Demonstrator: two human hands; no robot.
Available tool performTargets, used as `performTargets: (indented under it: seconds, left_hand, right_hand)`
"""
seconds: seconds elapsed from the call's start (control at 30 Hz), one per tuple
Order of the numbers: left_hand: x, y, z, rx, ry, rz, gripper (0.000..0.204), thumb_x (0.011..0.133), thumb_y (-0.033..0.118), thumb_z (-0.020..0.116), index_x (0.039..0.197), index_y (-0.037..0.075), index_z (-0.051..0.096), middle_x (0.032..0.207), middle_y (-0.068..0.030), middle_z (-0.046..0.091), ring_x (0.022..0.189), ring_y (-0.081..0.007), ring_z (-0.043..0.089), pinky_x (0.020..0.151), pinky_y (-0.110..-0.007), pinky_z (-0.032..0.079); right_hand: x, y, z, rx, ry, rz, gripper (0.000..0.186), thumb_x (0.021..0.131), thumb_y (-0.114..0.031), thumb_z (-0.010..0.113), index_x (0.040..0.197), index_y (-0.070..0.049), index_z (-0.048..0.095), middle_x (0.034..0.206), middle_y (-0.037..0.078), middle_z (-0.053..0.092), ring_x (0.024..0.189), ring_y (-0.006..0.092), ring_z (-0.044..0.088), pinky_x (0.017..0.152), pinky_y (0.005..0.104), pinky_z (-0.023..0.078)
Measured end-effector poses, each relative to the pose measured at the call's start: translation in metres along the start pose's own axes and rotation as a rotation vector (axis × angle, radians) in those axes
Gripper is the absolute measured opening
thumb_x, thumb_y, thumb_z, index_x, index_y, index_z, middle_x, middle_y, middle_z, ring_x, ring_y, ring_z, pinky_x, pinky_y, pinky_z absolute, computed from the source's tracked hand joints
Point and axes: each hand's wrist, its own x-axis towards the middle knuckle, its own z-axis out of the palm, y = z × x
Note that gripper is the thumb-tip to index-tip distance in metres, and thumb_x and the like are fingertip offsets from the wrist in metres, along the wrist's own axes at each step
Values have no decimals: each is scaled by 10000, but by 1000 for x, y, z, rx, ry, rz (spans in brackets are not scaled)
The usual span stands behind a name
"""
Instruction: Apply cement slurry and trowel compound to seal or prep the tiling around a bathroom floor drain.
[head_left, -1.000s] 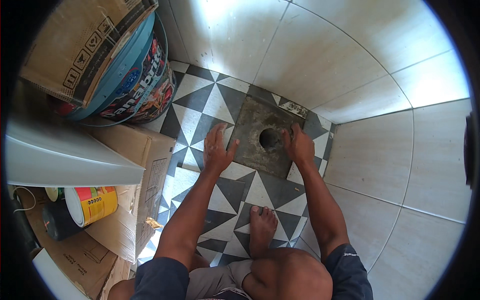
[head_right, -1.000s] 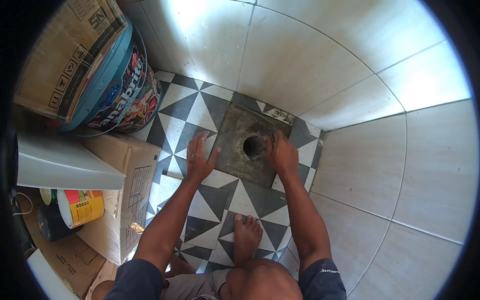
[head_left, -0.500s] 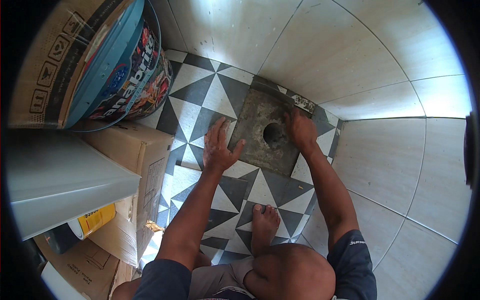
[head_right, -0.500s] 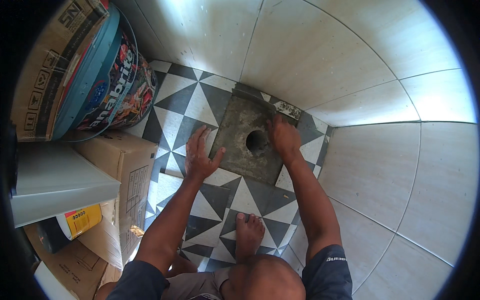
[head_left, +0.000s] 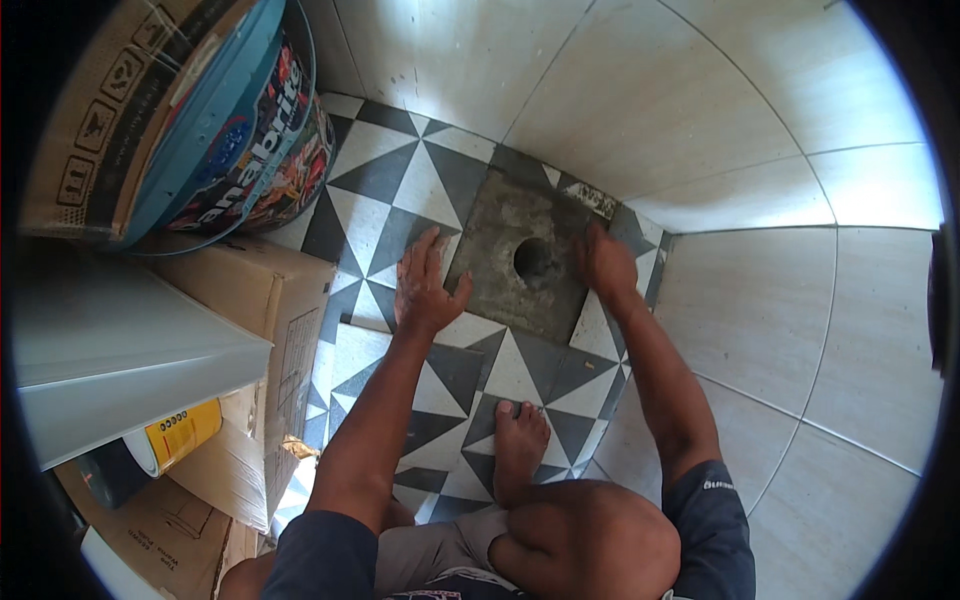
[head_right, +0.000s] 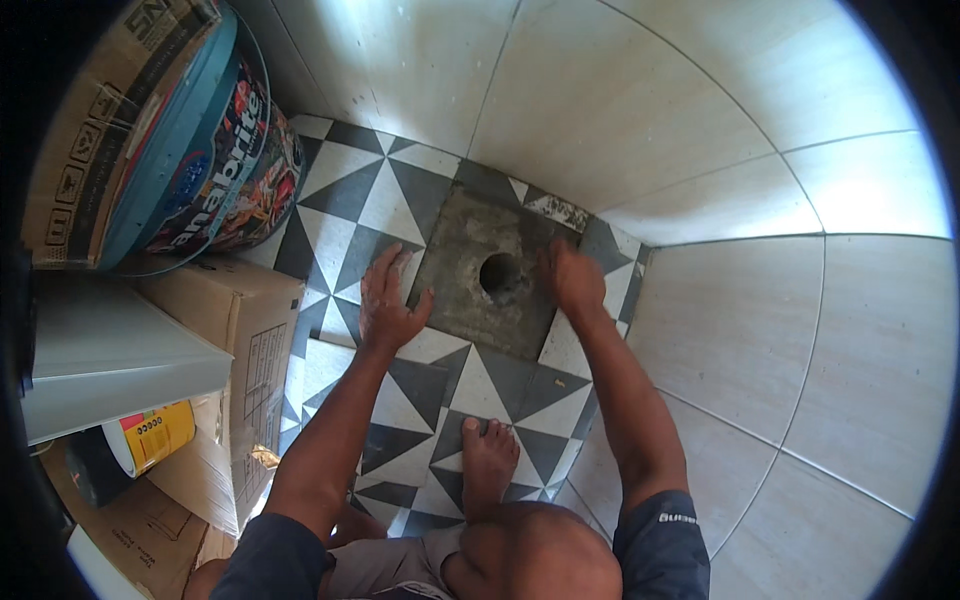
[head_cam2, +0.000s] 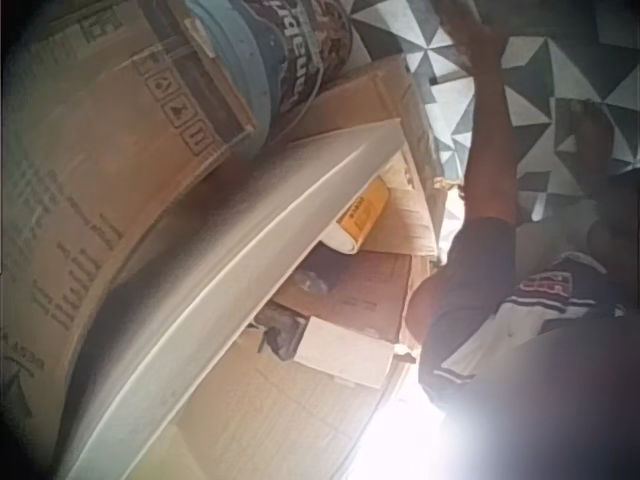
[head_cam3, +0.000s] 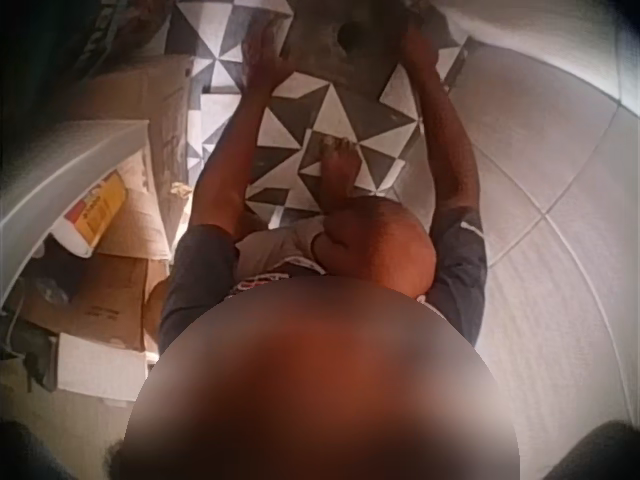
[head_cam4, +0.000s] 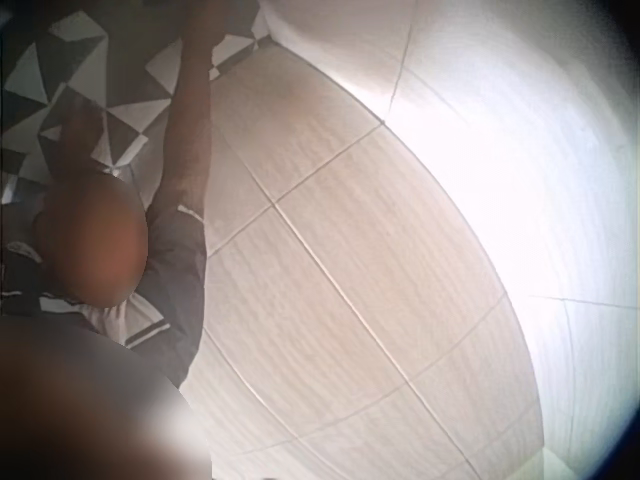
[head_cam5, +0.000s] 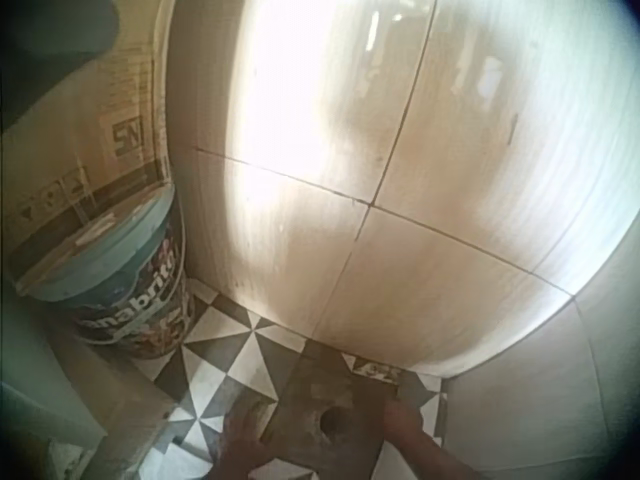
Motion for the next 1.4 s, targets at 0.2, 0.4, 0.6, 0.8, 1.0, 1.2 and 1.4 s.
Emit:
performTargets:
  seconds: [0.2,0.4,0.6,0.8,1.0,1.2,1.4]
  left_hand:
    - [4,-4,6,25,-8,-20,586,810,233,769,1321,25,571,1457,-148,491,1311,-370,507,1082,-518,401]
    - [1,-7,0,-19,-3,-20,562,809,241,768,1295,27,587,1465,-142,494,1313,-372,507,1089,-530,398]
    - [3,-6,3,36,-4,-19,551,824,284,748,1287,34,583,1479,-159,482,1306,-384,511,1072,-545,412]
    - [2,-11,8,21,25,5,560,813,279,757,1286,36,583,1475,-154,490,1299,-387,517,1064,-550,412]
    - [4,-7,4,-5,45,6,555,814,276,757,1281,32,584,1478,-146,489,1292,-382,524,1063,-541,415]
    - [3,-8,7,37,23,15,549,817,270,755,1278,24,587,1470,-144,491,1287,-375,525,1061,-541,418]
    - [1,-10,0,54,21,15,529,814,266,757,1262,26,609,1460,-142,497,1281,-381,521,1063,-530,421]
  right_hand:
    - [39,19,-4,-78,24,-79,330,998,-382,559,1096,-69,595,949,268,716,924,478,686,800,587,541]
    - [-8,31,4,-62,-40,-58,312,987,-356,570,1087,-61,592,933,267,715,892,481,687,771,586,544]
    - [-28,32,12,-51,-61,-58,296,975,-339,578,1036,-50,591,928,274,707,868,482,684,764,581,546]
    - [23,25,-5,-36,18,-1,308,972,-330,585,1065,-38,616,950,280,707,920,485,678,795,576,549]
    - [7,36,3,-36,-66,-62,347,971,-348,585,1097,-26,621,955,289,705,930,487,677,832,596,536]
    - [-47,23,-5,34,-177,39,389,964,-371,605,1122,-16,610,992,291,700,965,490,666,850,582,528]
    - [-120,-33,-4,666,152,72,527,985,-316,641,1392,-9,508,1162,312,663,1077,493,648,893,499,526]
